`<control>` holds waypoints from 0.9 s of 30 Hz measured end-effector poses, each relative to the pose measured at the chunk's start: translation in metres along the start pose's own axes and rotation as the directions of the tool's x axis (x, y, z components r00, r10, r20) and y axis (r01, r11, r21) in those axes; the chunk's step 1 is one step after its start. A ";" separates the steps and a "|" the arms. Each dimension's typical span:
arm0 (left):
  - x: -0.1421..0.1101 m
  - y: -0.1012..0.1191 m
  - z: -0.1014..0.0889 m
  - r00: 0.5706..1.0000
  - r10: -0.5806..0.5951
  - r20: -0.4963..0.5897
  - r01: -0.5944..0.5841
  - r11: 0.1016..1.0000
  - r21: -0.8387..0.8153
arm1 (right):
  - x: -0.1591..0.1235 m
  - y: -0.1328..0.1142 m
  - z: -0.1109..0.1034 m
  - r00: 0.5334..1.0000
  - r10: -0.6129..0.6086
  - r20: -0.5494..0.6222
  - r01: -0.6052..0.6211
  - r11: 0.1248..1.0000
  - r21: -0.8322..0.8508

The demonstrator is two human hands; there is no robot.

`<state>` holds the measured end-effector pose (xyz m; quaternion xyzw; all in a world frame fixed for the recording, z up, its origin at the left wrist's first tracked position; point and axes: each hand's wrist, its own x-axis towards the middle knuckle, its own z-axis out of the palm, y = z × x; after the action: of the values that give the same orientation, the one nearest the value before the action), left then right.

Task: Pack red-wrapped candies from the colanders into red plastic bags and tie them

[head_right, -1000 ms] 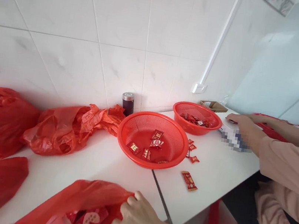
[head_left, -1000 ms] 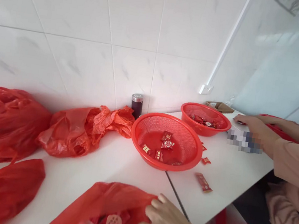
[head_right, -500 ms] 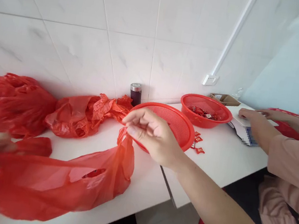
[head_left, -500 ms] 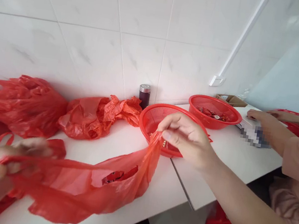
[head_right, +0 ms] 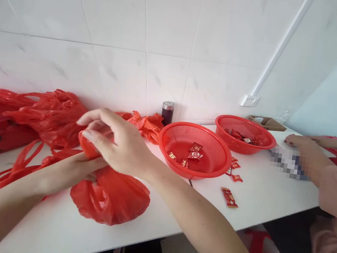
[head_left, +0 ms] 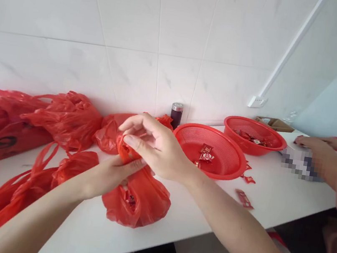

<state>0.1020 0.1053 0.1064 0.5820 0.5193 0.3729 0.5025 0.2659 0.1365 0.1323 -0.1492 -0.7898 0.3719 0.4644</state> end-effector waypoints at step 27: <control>-0.025 -0.067 0.002 0.876 0.467 -0.118 -0.287 0.703 0.651 | -0.067 0.072 0.043 0.854 0.442 0.274 -0.508 0.823 0.255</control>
<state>0.0837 0.0770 0.0431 0.7503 0.5442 0.3556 0.1201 0.2565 0.1269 0.0260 -0.2266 -0.6997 0.6117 0.2912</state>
